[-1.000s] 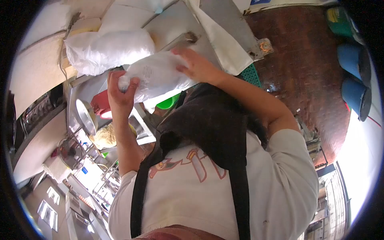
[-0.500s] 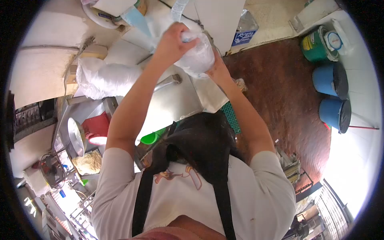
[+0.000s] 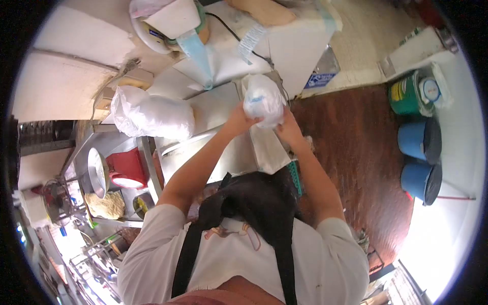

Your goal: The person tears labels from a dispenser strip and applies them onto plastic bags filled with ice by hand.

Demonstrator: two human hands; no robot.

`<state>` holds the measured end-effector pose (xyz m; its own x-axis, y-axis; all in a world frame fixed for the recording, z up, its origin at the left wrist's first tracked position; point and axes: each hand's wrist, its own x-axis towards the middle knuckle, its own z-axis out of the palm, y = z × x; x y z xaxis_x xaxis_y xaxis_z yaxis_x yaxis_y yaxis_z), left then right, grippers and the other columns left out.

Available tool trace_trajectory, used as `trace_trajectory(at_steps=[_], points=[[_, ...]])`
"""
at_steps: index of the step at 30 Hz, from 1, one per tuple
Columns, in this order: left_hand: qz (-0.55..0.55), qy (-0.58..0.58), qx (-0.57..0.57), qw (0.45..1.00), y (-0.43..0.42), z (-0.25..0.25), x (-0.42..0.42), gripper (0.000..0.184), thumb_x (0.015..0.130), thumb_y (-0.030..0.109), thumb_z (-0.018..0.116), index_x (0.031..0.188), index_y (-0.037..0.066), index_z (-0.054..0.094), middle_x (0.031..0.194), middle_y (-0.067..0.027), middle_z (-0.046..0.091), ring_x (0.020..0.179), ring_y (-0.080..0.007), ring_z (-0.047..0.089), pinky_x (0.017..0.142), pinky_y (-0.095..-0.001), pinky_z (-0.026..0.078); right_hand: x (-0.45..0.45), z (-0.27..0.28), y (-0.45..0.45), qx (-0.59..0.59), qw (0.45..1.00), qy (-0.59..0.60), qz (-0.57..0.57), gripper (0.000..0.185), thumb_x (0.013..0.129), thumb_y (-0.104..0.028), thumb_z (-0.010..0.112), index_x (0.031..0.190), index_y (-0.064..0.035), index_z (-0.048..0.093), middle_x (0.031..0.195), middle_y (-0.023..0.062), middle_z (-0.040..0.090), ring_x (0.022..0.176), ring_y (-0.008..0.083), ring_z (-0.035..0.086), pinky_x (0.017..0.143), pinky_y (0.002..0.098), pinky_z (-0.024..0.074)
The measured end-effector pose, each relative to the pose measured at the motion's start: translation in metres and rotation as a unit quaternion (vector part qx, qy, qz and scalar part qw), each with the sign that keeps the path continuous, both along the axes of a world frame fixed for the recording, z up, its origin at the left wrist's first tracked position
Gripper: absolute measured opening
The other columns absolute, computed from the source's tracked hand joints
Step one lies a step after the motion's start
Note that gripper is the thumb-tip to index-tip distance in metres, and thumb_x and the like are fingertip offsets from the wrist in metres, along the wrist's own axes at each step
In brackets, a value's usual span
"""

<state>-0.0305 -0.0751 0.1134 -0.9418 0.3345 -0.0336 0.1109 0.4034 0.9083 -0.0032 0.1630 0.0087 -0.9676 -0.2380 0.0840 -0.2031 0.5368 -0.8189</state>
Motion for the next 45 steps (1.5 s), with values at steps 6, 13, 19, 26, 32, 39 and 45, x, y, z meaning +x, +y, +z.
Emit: trace_trajectory(at_steps=[6, 13, 19, 26, 32, 39, 45], points=[[0.205, 0.103, -0.056, 0.972, -0.06, 0.096, -0.017, 0.019, 0.093, 0.015, 0.063, 0.103, 0.0, 0.069, 0.094, -0.0134, 0.071, 0.084, -0.0226, 0.066, 0.079, -0.0344, 0.052, -0.032, 0.156, 0.005, -0.145, 0.974, 0.051, -0.166, 0.039, 0.087, 0.003, 0.057, 0.126, 0.0008, 0.057, 0.121, 0.019, 0.065, 0.118, 0.0323, 0.063, 0.103, 0.041, 0.0486], [0.394, 0.219, -0.06, 0.891, -0.077, 0.211, -0.081, 0.017, 0.094, 0.018, 0.066, 0.104, 0.005, 0.068, 0.09, -0.0116, 0.067, 0.074, -0.0207, 0.062, 0.067, -0.0341, 0.049, -0.132, 0.252, -0.143, -0.2, 0.969, 0.142, 0.015, 0.04, 0.092, -0.022, 0.07, 0.12, 0.0008, 0.054, 0.111, 0.0188, 0.068, 0.1, 0.0298, 0.068, 0.087, 0.038, 0.0535], [0.244, 0.518, -0.219, 0.79, -0.082, 0.267, -0.129, 0.037, 0.086, 0.015, 0.072, 0.122, 0.012, 0.065, 0.12, -0.0143, 0.065, 0.101, -0.033, 0.065, 0.083, -0.0427, 0.053, -0.173, 0.262, -0.205, -0.223, 0.971, 0.022, -0.09, 0.041, 0.091, -0.03, 0.074, 0.111, 0.0013, 0.059, 0.093, 0.0159, 0.071, 0.081, 0.0289, 0.069, 0.074, 0.0374, 0.0539], [0.24, 0.34, -0.342, 0.842, -0.106, 0.269, -0.165, 0.035, 0.084, 0.018, 0.07, 0.12, 0.014, 0.07, 0.12, -0.0119, 0.069, 0.102, -0.0361, 0.068, 0.087, -0.0467, 0.055, -0.176, 0.262, -0.213, -0.384, 0.915, -0.112, -0.049, 0.032, 0.089, -0.026, 0.076, 0.1, 0.0032, 0.07, 0.084, 0.0133, 0.071, 0.07, 0.0194, 0.064, 0.067, 0.0355, 0.052], [0.231, 0.408, -0.319, 0.824, -0.108, 0.286, -0.166, 0.03, 0.083, 0.017, 0.074, 0.113, 0.014, 0.074, 0.106, -0.0167, 0.073, 0.096, -0.0383, 0.069, 0.084, -0.0459, 0.055, -0.146, 0.297, -0.199, -0.254, 0.965, -0.033, -0.058, 0.033, 0.091, -0.028, 0.073, 0.101, 0.0029, 0.069, 0.09, 0.0138, 0.072, 0.076, 0.0186, 0.065, 0.071, 0.0343, 0.0515], [0.22, 0.406, -0.281, 0.841, -0.106, 0.276, -0.156, 0.028, 0.086, 0.018, 0.072, 0.113, 0.01, 0.073, 0.111, -0.0166, 0.071, 0.099, -0.0367, 0.068, 0.086, -0.0447, 0.054, -0.059, 0.309, -0.142, -0.305, 0.952, -0.018, -0.014, 0.028, 0.096, -0.025, 0.069, 0.104, 0.0014, 0.064, 0.09, 0.0074, 0.068, 0.081, 0.0114, 0.06, 0.072, 0.0289, 0.0489], [0.157, 0.18, 0.232, 0.943, -0.067, 0.242, -0.021, 0.044, 0.096, 0.028, 0.069, 0.131, 0.001, 0.061, 0.121, -0.0104, 0.067, 0.103, -0.022, 0.066, 0.09, -0.0352, 0.053, -0.035, 0.307, -0.129, -0.403, 0.913, -0.064, -0.02, 0.025, 0.098, -0.02, 0.066, 0.111, 0.0024, 0.064, 0.099, 0.0027, 0.068, 0.088, 0.0089, 0.057, 0.081, 0.0264, 0.0469]])
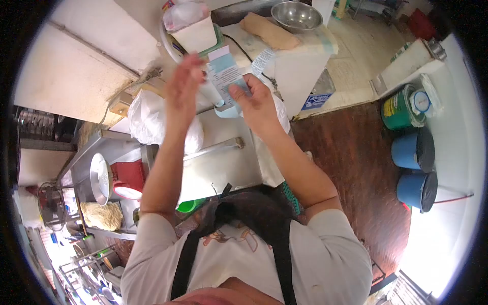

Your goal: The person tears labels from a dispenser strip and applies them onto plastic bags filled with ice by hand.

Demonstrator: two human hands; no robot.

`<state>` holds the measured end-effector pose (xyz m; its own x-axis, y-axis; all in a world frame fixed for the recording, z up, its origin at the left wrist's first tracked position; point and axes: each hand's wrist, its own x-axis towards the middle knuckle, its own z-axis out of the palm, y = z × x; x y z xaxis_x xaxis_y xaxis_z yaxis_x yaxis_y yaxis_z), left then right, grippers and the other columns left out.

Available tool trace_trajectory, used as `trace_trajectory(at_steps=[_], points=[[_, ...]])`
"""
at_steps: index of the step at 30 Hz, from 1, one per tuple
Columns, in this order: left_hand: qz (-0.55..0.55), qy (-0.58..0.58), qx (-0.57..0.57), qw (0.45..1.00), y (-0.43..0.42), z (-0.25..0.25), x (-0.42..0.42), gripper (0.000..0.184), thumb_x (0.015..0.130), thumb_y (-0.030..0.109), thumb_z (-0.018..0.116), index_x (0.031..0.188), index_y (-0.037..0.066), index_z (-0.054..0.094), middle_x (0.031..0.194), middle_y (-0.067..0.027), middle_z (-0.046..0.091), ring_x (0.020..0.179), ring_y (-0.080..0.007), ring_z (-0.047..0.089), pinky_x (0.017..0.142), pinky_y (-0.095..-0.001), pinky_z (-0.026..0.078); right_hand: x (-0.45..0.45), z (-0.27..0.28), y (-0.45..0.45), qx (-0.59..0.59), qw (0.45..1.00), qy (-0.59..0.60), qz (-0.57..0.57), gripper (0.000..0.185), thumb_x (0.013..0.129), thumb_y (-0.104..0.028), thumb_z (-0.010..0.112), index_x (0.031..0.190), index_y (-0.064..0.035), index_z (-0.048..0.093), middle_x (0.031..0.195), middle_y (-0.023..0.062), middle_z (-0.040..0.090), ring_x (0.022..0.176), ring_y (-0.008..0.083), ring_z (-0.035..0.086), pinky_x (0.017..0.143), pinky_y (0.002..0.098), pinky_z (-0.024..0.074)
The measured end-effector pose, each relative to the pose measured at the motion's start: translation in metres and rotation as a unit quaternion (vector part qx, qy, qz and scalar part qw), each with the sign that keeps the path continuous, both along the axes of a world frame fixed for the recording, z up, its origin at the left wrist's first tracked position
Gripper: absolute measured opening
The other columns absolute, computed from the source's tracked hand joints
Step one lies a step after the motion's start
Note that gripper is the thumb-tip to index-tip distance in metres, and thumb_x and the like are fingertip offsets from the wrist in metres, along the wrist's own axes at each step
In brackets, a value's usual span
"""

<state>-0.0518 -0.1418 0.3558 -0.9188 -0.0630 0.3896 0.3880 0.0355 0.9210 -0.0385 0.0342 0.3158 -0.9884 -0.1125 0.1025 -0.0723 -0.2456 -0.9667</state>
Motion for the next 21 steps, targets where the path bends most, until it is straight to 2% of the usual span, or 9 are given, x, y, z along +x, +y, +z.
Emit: trace_trajectory(at_steps=[2, 5, 6, 9, 12, 15, 18, 20, 21], points=[[-0.124, -0.093, 0.053, 0.986, 0.013, -0.022, 0.026, 0.051, 0.102, 0.034, 0.061, 0.137, -0.002, 0.054, 0.132, -0.0088, 0.062, 0.113, -0.021, 0.062, 0.097, -0.0332, 0.05, 0.008, 0.0, -0.003, -0.043, 0.998, 0.006, 0.035, 0.026, 0.098, -0.021, 0.066, 0.11, 0.0025, 0.066, 0.095, 0.0045, 0.07, 0.083, 0.009, 0.058, 0.075, 0.0268, 0.0481], [-0.241, -0.189, 0.162, 0.938, 0.009, -0.031, 0.031, 0.052, 0.106, 0.036, 0.051, 0.14, -0.003, 0.049, 0.14, -0.015, 0.057, 0.127, -0.0245, 0.056, 0.109, -0.0373, 0.042, 0.015, -0.012, -0.009, 0.007, 0.998, 0.016, 0.057, 0.027, 0.099, -0.02, 0.065, 0.112, 0.0032, 0.069, 0.097, 0.0042, 0.071, 0.085, 0.0082, 0.059, 0.079, 0.0261, 0.0485], [-0.227, -0.203, 0.175, 0.936, 0.006, -0.02, 0.037, 0.047, 0.108, 0.032, 0.047, 0.138, -0.004, 0.051, 0.137, -0.0155, 0.061, 0.125, -0.0267, 0.058, 0.107, -0.0395, 0.045, 0.018, -0.015, -0.009, 0.013, 0.998, 0.0, 0.06, 0.027, 0.099, -0.02, 0.066, 0.112, 0.003, 0.07, 0.097, 0.004, 0.071, 0.086, 0.008, 0.059, 0.079, 0.026, 0.0487], [-0.212, -0.18, 0.186, 0.942, -0.016, -0.034, 0.035, 0.038, 0.107, 0.022, 0.051, 0.136, -0.003, 0.053, 0.13, -0.0138, 0.064, 0.118, -0.0249, 0.062, 0.102, -0.0381, 0.049, 0.023, -0.018, -0.011, -0.002, 0.996, -0.03, 0.08, 0.027, 0.1, -0.021, 0.066, 0.11, 0.0025, 0.071, 0.097, 0.0033, 0.071, 0.089, 0.0078, 0.058, 0.081, 0.026, 0.0496], [-0.202, -0.172, 0.033, 0.964, -0.032, -0.029, 0.044, 0.034, 0.103, 0.01, 0.055, 0.135, -0.001, 0.055, 0.126, -0.0123, 0.066, 0.115, -0.0221, 0.062, 0.1, -0.0365, 0.05, 0.031, -0.014, -0.018, -0.077, 0.991, -0.028, 0.108, 0.026, 0.1, -0.021, 0.065, 0.11, 0.0023, 0.071, 0.1, 0.0027, 0.069, 0.091, 0.0085, 0.058, 0.082, 0.0268, 0.0512], [-0.222, -0.161, 0.054, 0.96, -0.037, -0.02, 0.05, 0.032, 0.096, -0.007, 0.055, 0.126, -0.003, 0.062, 0.119, -0.0083, 0.068, 0.107, -0.0174, 0.065, 0.093, -0.0317, 0.054, 0.038, -0.009, -0.025, -0.123, 0.986, -0.017, 0.114, 0.026, 0.101, -0.02, 0.064, 0.112, 0.0028, 0.071, 0.106, 0.0033, 0.065, 0.095, 0.0104, 0.059, 0.085, 0.0274, 0.0522], [-0.115, -0.081, -0.066, 0.988, -0.045, -0.007, 0.055, 0.038, 0.087, -0.018, 0.048, 0.115, -0.003, 0.068, 0.117, -0.0099, 0.07, 0.109, -0.0192, 0.066, 0.096, -0.0316, 0.052, 0.04, -0.012, -0.023, -0.132, 0.985, -0.011, 0.114, 0.027, 0.1, -0.019, 0.065, 0.114, 0.0035, 0.07, 0.112, 0.0045, 0.064, 0.099, 0.0125, 0.061, 0.087, 0.0281, 0.0523], [-0.056, 0.039, -0.106, 0.992, -0.052, -0.004, 0.049, 0.045, 0.08, -0.021, 0.045, 0.111, -0.002, 0.071, 0.116, -0.0115, 0.071, 0.111, -0.0219, 0.066, 0.098, -0.0315, 0.05, 0.045, -0.008, -0.02, -0.137, 0.984, -0.001, 0.116, 0.029, 0.099, -0.02, 0.066, 0.116, 0.0036, 0.069, 0.116, 0.0059, 0.064, 0.102, 0.0135, 0.061, 0.089, 0.0288, 0.0516], [-0.025, 0.099, -0.125, 0.987, -0.056, -0.002, 0.046, 0.048, 0.077, -0.023, 0.043, 0.109, -0.001, 0.072, 0.116, -0.0122, 0.071, 0.112, -0.0232, 0.066, 0.099, -0.0315, 0.049, 0.048, -0.011, -0.017, -0.089, 0.986, -0.006, 0.141, 0.032, 0.099, -0.021, 0.067, 0.119, 0.0033, 0.067, 0.118, 0.0068, 0.064, 0.104, 0.0139, 0.061, 0.09, 0.0294, 0.0513]])
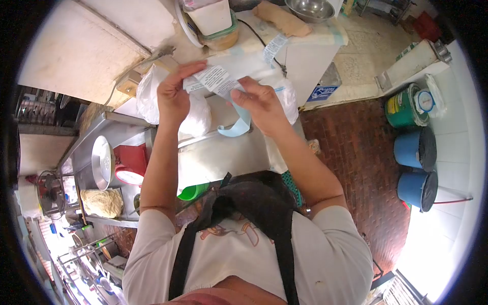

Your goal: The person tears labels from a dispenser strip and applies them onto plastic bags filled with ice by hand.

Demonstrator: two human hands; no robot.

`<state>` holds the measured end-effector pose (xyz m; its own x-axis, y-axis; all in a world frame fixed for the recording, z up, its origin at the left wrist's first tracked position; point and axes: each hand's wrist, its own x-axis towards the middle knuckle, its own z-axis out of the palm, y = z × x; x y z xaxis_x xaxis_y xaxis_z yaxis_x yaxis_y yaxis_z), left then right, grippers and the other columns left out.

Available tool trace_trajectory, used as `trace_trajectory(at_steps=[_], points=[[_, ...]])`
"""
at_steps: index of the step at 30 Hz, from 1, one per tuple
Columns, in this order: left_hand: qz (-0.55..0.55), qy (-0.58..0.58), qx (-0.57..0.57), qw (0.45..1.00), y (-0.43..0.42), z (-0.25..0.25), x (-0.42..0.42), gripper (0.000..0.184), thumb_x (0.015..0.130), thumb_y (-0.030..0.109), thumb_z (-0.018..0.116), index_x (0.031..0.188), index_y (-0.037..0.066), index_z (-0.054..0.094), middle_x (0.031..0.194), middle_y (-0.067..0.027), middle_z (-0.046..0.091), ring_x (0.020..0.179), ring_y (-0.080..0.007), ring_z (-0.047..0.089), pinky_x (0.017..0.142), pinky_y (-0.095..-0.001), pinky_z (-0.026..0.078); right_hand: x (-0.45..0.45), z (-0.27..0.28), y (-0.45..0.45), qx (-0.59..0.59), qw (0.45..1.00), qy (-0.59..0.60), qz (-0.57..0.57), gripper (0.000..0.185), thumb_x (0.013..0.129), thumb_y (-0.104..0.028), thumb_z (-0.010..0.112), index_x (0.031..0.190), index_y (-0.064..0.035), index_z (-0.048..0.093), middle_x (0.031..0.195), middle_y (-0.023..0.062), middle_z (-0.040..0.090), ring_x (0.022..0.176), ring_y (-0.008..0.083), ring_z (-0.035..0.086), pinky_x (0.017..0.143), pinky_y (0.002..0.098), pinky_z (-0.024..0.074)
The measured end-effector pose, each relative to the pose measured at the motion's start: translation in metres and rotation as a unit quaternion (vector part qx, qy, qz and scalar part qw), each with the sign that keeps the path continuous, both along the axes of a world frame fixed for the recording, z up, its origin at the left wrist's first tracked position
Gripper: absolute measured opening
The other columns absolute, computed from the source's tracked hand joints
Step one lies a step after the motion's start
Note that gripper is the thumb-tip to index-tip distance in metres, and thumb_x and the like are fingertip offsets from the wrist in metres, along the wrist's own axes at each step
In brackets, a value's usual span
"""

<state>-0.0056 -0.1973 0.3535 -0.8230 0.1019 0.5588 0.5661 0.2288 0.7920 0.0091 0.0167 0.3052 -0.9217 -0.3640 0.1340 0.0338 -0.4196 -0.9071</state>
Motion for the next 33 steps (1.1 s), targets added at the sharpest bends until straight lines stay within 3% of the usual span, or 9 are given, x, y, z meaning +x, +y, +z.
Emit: trace_trajectory(at_steps=[5, 8, 14, 17, 20, 24, 27, 30, 33], points=[[0.096, 0.184, -0.153, 0.966, -0.005, 0.031, -0.003, 0.05, 0.071, -0.024, 0.049, 0.099, 0.007, 0.077, 0.117, -0.0096, 0.071, 0.119, -0.0329, 0.062, 0.102, -0.0393, 0.049, 0.002, 0.008, 0.022, 0.138, 0.966, 0.017, 0.217, 0.049, 0.098, -0.025, 0.068, 0.137, 0.0024, 0.056, 0.128, 0.0106, 0.062, 0.113, 0.0156, 0.059, 0.095, 0.0309, 0.0484], [0.09, 0.237, -0.224, 0.941, -0.006, 0.037, -0.002, 0.053, 0.07, -0.023, 0.051, 0.1, 0.011, 0.078, 0.123, -0.009, 0.069, 0.124, -0.0335, 0.058, 0.103, -0.0395, 0.048, -0.004, 0.015, 0.018, -0.037, 0.991, 0.048, 0.121, 0.052, 0.098, -0.025, 0.067, 0.14, 0.0026, 0.052, 0.127, 0.0102, 0.063, 0.111, 0.016, 0.06, 0.096, 0.0297, 0.0472], [0.077, 0.27, -0.225, 0.933, 0.015, 0.036, -0.003, 0.042, 0.084, -0.014, 0.056, 0.113, 0.009, 0.075, 0.129, -0.0116, 0.066, 0.131, -0.0299, 0.053, 0.106, -0.0392, 0.045, -0.014, 0.049, -0.013, 0.044, 0.997, 0.062, 0.005, 0.035, 0.099, -0.024, 0.066, 0.119, 0.0033, 0.063, 0.106, 0.0057, 0.07, 0.092, 0.0111, 0.062, 0.085, 0.0284, 0.0502], [0.051, -0.048, 0.198, 0.978, 0.029, 0.042, 0.021, 0.031, 0.089, -0.006, 0.062, 0.117, 0.004, 0.07, 0.121, -0.009, 0.066, 0.121, -0.0228, 0.058, 0.098, -0.0319, 0.048, -0.014, 0.048, -0.021, 0.034, 0.998, 0.05, -0.033, 0.03, 0.098, -0.024, 0.067, 0.111, 0.0035, 0.067, 0.095, 0.004, 0.071, 0.083, 0.0094, 0.062, 0.077, 0.0273, 0.0507], [-0.056, -0.194, 0.1, 0.974, 0.015, 0.029, 0.032, 0.029, 0.095, 0.005, 0.066, 0.124, -0.001, 0.064, 0.109, -0.006, 0.067, 0.106, -0.0166, 0.062, 0.091, -0.0288, 0.05, -0.014, 0.042, -0.021, 0.064, 0.995, 0.045, -0.057, 0.028, 0.097, -0.024, 0.068, 0.104, 0.0032, 0.069, 0.089, 0.0033, 0.071, 0.08, 0.0079, 0.06, 0.073, 0.0257, 0.0491], [0.022, -0.153, -0.061, 0.986, -0.004, 0.022, 0.02, 0.018, 0.092, 0.001, 0.066, 0.109, 0.001, 0.071, 0.1, -0.0079, 0.069, 0.089, -0.016, 0.065, 0.083, -0.0275, 0.051, -0.017, 0.025, -0.018, 0.147, 0.984, 0.05, -0.087, 0.03, 0.096, -0.026, 0.068, 0.101, 0.0026, 0.072, 0.085, 0.0036, 0.072, 0.078, 0.0074, 0.059, 0.071, 0.0252, 0.0469], [0.105, -0.003, -0.119, 0.987, -0.002, 0.043, 0.018, 0.023, 0.085, -0.01, 0.064, 0.098, 0.005, 0.075, 0.109, -0.0085, 0.07, 0.094, -0.0196, 0.064, 0.084, -0.0291, 0.051, -0.009, 0.032, -0.004, 0.143, 0.986, 0.071, -0.054, 0.035, 0.097, -0.03, 0.068, 0.106, 0.0028, 0.072, 0.095, 0.0049, 0.073, 0.083, 0.0082, 0.061, 0.074, 0.0241, 0.0476], [0.145, 0.187, -0.214, 0.948, -0.012, 0.05, 0.0, 0.035, 0.076, -0.017, 0.062, 0.093, 0.01, 0.078, 0.118, -0.0081, 0.068, 0.106, -0.025, 0.062, 0.087, -0.0321, 0.052, 0.0, 0.032, 0.01, 0.102, 0.982, 0.103, 0.118, 0.042, 0.098, -0.035, 0.065, 0.115, 0.0031, 0.069, 0.109, 0.0072, 0.072, 0.096, 0.0113, 0.064, 0.086, 0.0268, 0.0484], [0.079, 0.253, -0.194, 0.945, -0.009, 0.059, -0.019, 0.043, 0.071, -0.019, 0.06, 0.092, 0.013, 0.079, 0.13, -0.0081, 0.063, 0.116, -0.028, 0.058, 0.091, -0.0359, 0.053, -0.01, 0.031, 0.009, 0.031, 0.975, 0.173, 0.138, 0.048, 0.1, -0.038, 0.063, 0.125, 0.0024, 0.065, 0.118, 0.008, 0.07, 0.111, 0.0141, 0.062, 0.098, 0.0322, 0.0458]])
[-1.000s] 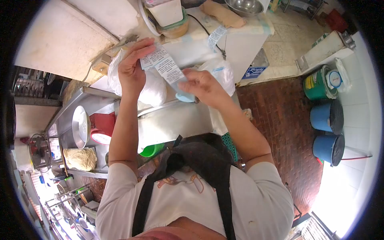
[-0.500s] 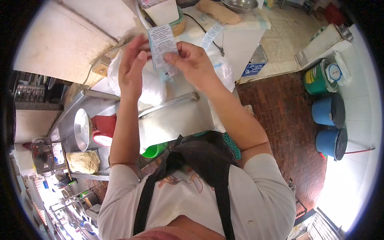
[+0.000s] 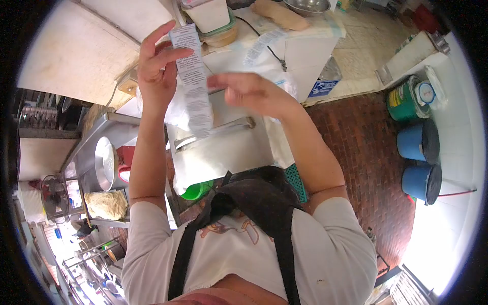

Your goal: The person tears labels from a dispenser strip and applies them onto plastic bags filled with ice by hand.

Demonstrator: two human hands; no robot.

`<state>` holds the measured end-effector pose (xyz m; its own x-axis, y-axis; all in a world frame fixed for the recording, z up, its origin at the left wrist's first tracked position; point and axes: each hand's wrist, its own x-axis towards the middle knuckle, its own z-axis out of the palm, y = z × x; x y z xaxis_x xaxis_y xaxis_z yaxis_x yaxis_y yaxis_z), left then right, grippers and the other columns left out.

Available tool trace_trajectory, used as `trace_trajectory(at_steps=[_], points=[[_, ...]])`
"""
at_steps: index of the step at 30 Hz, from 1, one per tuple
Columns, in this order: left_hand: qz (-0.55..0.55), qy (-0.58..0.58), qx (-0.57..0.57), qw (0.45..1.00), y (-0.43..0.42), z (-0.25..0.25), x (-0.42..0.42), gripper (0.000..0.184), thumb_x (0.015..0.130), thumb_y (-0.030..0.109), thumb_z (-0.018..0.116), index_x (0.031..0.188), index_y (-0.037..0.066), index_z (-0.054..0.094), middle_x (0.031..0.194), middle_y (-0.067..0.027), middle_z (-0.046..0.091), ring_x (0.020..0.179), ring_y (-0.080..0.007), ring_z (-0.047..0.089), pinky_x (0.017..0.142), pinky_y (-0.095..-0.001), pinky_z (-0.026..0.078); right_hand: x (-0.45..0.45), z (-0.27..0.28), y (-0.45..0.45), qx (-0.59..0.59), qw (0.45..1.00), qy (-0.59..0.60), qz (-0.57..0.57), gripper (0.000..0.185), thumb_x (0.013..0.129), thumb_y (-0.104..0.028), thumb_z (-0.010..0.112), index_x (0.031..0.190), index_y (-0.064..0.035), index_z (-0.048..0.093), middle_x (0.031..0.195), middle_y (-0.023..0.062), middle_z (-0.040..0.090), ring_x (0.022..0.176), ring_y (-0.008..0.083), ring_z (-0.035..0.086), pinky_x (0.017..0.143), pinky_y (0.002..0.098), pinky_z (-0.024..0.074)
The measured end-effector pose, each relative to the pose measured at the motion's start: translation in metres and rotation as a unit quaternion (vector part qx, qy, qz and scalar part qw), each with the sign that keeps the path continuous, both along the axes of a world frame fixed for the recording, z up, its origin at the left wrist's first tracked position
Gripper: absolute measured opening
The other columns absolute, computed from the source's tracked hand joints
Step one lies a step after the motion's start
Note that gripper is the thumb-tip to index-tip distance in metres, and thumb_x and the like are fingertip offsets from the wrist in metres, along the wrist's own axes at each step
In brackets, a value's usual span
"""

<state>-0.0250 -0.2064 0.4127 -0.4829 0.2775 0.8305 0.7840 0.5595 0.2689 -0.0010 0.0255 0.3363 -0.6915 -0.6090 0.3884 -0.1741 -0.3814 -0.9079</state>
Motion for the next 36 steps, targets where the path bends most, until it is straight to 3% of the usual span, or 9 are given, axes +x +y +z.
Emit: trace_trajectory(at_steps=[4, 10, 13, 16, 22, 25, 31, 34, 36], points=[[-0.043, 0.03, -0.045, 0.998, 0.021, 0.017, -0.01, 0.05, 0.073, -0.023, 0.049, 0.094, 0.011, 0.08, 0.139, -0.0114, 0.057, 0.119, -0.0256, 0.061, 0.094, -0.0369, 0.053, -0.026, 0.022, -0.017, -0.05, 0.987, -0.131, -0.075, 0.047, 0.099, -0.037, 0.065, 0.128, -0.0005, 0.065, 0.113, 0.0062, 0.071, 0.111, 0.0149, 0.062, 0.102, 0.0346, 0.0446], [-0.043, -0.004, -0.019, 0.999, 0.035, 0.006, -0.049, 0.042, 0.082, -0.015, 0.055, 0.108, 0.011, 0.076, 0.136, -0.012, 0.058, 0.111, -0.0272, 0.064, 0.089, -0.0369, 0.054, -0.06, 0.023, -0.026, -0.054, 0.972, -0.15, -0.173, 0.03, 0.095, -0.02, 0.071, 0.117, 0.0, 0.071, 0.101, 0.0056, 0.072, 0.091, 0.0138, 0.066, 0.09, 0.029, 0.0521], [0.108, -0.111, 0.033, 0.987, 0.04, 0.023, -0.067, 0.033, 0.088, 0.0, 0.063, 0.119, 0.01, 0.07, 0.128, -0.0133, 0.062, 0.101, -0.0293, 0.068, 0.084, -0.0388, 0.055, -0.101, -0.014, -0.016, -0.043, 0.955, -0.202, -0.214, 0.025, 0.094, -0.017, 0.071, 0.112, 0.0005, 0.072, 0.095, 0.0053, 0.071, 0.081, 0.0117, 0.064, 0.078, 0.0282, 0.0559], [0.181, -0.042, -0.115, 0.976, 0.031, 0.019, -0.115, 0.033, 0.09, 0.013, 0.068, 0.123, 0.01, 0.067, 0.119, -0.014, 0.066, 0.096, -0.0334, 0.069, 0.082, -0.0424, 0.055, -0.135, -0.037, -0.011, -0.022, 0.945, -0.21, -0.249, 0.019, 0.094, -0.013, 0.07, 0.107, 0.0, 0.073, 0.092, 0.0048, 0.07, 0.074, 0.0107, 0.063, 0.068, 0.0267, 0.0567], [0.276, -0.133, -0.233, 0.923, 0.047, 0.004, -0.146, 0.032, 0.089, 0.019, 0.069, 0.121, 0.013, 0.069, 0.117, -0.0138, 0.068, 0.101, -0.037, 0.067, 0.085, -0.046, 0.055, -0.169, -0.04, -0.012, 0.042, 0.933, -0.166, -0.316, 0.023, 0.093, -0.012, 0.07, 0.111, 0.0025, 0.071, 0.088, 0.0071, 0.072, 0.067, 0.0133, 0.066, 0.062, 0.0269, 0.0573], [0.31, -0.126, -0.218, 0.917, 0.047, -0.004, -0.153, 0.028, 0.09, 0.018, 0.068, 0.117, 0.015, 0.072, 0.114, -0.0149, 0.069, 0.098, -0.0363, 0.068, 0.084, -0.0457, 0.055, -0.174, -0.041, -0.012, 0.04, 0.947, -0.151, -0.28, 0.03, 0.093, -0.013, 0.069, 0.114, 0.0068, 0.067, 0.09, 0.0084, 0.071, 0.071, 0.0159, 0.068, 0.064, 0.0294, 0.0582], [0.303, -0.071, -0.176, 0.934, 0.039, 0.013, -0.163, 0.019, 0.088, 0.016, 0.068, 0.105, 0.013, 0.076, 0.094, -0.0155, 0.073, 0.088, -0.0351, 0.07, 0.078, -0.0454, 0.056, -0.203, -0.044, -0.011, 0.212, 0.907, -0.027, -0.362, 0.036, 0.091, -0.014, 0.07, 0.118, 0.0093, 0.062, 0.093, 0.0167, 0.073, 0.074, 0.0208, 0.073, 0.061, 0.0336, 0.0606], [0.302, -0.007, -0.176, 0.937, 0.04, 0.033, -0.161, 0.02, 0.087, 0.016, 0.069, 0.105, 0.012, 0.077, 0.091, -0.0154, 0.074, 0.085, -0.0351, 0.071, 0.077, -0.045, 0.056, -0.22, -0.047, -0.018, 0.173, 0.911, -0.022, -0.374, 0.026, 0.085, -0.02, 0.072, 0.098, 0.0025, 0.07, 0.076, 0.0155, 0.074, 0.062, 0.0226, 0.073, 0.064, 0.0336, 0.0574], [0.326, -0.015, -0.174, 0.929, 0.037, 0.046, -0.166, 0.02, 0.087, 0.015, 0.069, 0.105, 0.013, 0.077, 0.091, -0.0156, 0.073, 0.085, -0.035, 0.071, 0.077, -0.0448, 0.056, -0.234, -0.047, -0.022, 0.23, 0.905, -0.005, -0.358, 0.027, 0.084, -0.023, 0.072, 0.097, 0.0004, 0.072, 0.079, 0.0157, 0.074, 0.067, 0.0247, 0.074, 0.067, 0.0359, 0.0576]])
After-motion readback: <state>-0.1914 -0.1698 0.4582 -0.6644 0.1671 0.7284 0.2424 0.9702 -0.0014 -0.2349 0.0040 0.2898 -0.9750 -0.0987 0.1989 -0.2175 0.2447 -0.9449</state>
